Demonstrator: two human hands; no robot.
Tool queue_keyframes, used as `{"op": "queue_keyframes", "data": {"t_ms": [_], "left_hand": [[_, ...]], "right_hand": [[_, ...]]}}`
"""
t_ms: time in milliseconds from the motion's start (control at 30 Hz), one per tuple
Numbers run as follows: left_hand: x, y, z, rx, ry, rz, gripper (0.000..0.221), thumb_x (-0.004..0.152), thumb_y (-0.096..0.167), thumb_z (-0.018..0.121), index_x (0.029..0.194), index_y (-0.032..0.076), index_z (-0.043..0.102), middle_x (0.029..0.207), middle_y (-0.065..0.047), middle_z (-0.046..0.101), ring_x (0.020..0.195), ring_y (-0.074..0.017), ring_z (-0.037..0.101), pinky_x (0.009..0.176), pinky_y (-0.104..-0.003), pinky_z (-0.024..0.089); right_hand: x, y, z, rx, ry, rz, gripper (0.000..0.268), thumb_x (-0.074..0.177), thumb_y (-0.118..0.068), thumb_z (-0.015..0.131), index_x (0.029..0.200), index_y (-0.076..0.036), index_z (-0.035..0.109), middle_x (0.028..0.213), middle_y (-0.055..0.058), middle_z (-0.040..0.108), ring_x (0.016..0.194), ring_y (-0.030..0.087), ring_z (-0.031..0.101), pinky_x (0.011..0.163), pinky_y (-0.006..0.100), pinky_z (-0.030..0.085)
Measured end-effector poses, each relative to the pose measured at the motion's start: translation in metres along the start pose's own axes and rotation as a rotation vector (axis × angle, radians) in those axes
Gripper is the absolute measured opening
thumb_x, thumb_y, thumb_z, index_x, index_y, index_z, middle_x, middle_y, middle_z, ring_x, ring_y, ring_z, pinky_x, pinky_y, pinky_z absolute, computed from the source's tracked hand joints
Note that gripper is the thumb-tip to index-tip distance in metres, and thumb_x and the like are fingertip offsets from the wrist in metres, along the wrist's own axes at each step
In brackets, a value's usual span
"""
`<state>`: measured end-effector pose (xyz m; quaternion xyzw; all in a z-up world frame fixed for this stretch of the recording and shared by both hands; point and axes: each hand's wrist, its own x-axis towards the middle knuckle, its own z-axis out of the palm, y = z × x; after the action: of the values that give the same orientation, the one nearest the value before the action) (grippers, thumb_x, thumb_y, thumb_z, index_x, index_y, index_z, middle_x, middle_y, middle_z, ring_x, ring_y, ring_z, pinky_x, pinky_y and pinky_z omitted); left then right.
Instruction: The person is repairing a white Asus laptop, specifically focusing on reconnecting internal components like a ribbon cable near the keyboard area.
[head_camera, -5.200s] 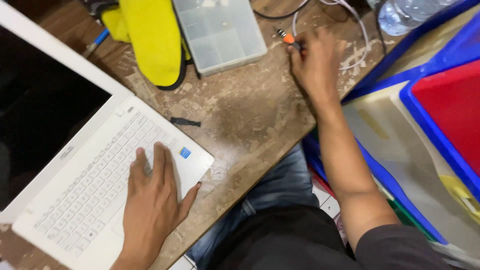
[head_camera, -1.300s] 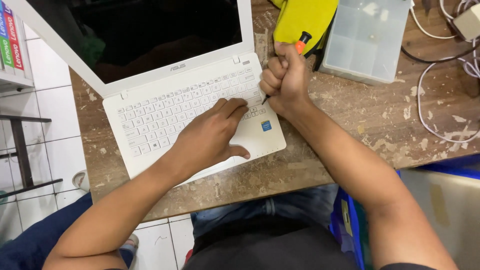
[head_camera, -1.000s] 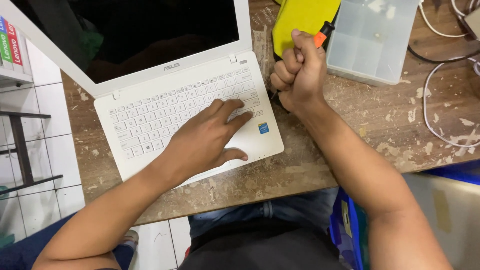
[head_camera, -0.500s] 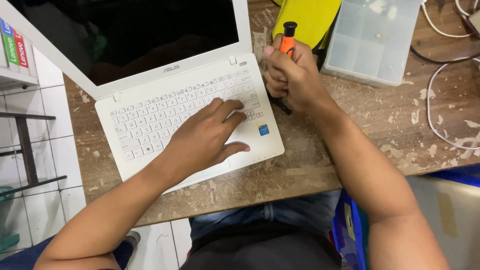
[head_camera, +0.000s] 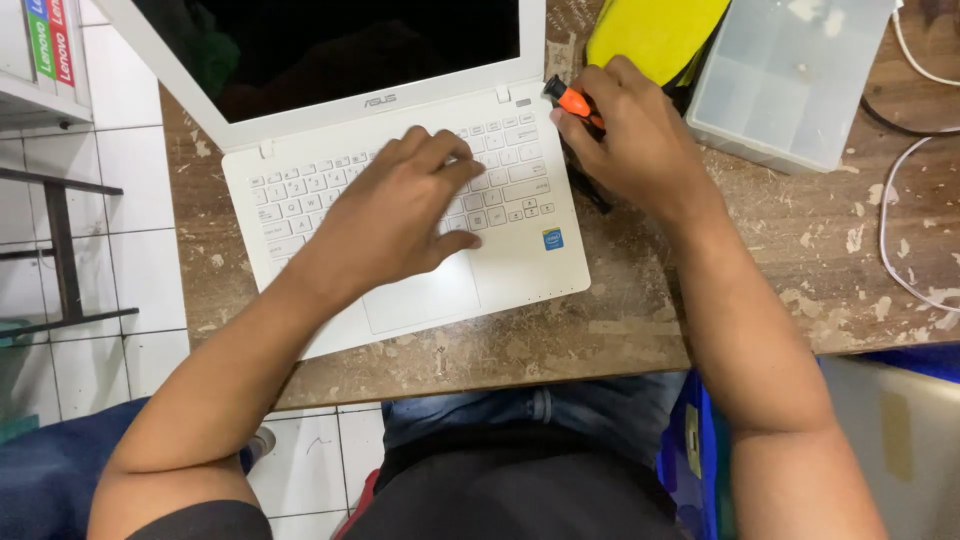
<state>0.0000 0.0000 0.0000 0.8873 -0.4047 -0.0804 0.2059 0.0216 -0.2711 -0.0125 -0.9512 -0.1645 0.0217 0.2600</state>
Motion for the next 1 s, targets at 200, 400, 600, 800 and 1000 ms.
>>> {"op": "queue_keyframes", "data": {"t_ms": [200, 400, 600, 800, 1000], "left_hand": [[-0.008, -0.004, -0.011, 0.046, -0.117, -0.127, 0.089, 0.076, 0.043, 0.086, 0.148, 0.007, 0.047, 0.160, -0.023, 0.031, 0.145, -0.0446, 0.025, 0.112, -0.061, 0.030], [-0.003, -0.017, -0.003, 0.104, -0.034, -0.079, 0.086, 0.084, 0.044, 0.081, 0.148, -0.003, 0.046, 0.146, -0.023, 0.049, 0.127, -0.0405, 0.044, 0.101, -0.052, 0.044], [0.000, -0.016, 0.006, 0.189, 0.050, -0.079, 0.086, 0.090, 0.051, 0.077, 0.145, -0.007, 0.045, 0.128, -0.019, 0.050, 0.112, -0.0360, 0.046, 0.090, -0.046, 0.047], [0.000, -0.020, 0.017, 0.179, 0.186, -0.044, 0.066, 0.090, 0.039, 0.082, 0.133, -0.004, 0.055, 0.110, -0.017, 0.050, 0.098, -0.0335, 0.048, 0.075, -0.044, 0.048], [0.003, -0.021, 0.025, 0.163, 0.303, 0.025, 0.052, 0.093, 0.031, 0.082, 0.133, 0.006, 0.061, 0.112, -0.014, 0.051, 0.098, -0.0317, 0.047, 0.081, -0.043, 0.047]], "right_hand": [[0.000, 0.020, -0.002, -0.303, 0.003, 0.014, 0.031, 0.108, -0.034, 0.069, 0.107, -0.003, 0.064, 0.092, 0.015, 0.060, 0.070, 0.040, 0.061, 0.051, 0.050, 0.044], [-0.011, 0.009, -0.021, -0.330, 0.024, -0.107, 0.028, 0.098, -0.031, 0.082, 0.110, -0.010, 0.068, 0.094, 0.009, 0.062, 0.074, 0.031, 0.062, 0.052, 0.046, 0.047], [-0.011, -0.028, -0.040, -0.298, -0.468, 0.176, 0.024, 0.084, -0.023, 0.082, 0.101, -0.016, 0.067, 0.089, 0.004, 0.072, 0.077, 0.028, 0.065, 0.061, 0.044, 0.046], [-0.013, -0.028, -0.038, -0.339, -0.482, 0.146, 0.004, 0.082, -0.012, 0.066, 0.086, -0.014, 0.065, 0.082, 0.004, 0.071, 0.073, 0.030, 0.062, 0.061, 0.043, 0.044], [-0.012, -0.010, -0.022, -0.105, -0.081, -0.108, 0.019, 0.090, -0.001, 0.067, 0.109, 0.002, 0.072, 0.093, 0.012, 0.069, 0.077, 0.025, 0.062, 0.067, 0.037, 0.050]]}}
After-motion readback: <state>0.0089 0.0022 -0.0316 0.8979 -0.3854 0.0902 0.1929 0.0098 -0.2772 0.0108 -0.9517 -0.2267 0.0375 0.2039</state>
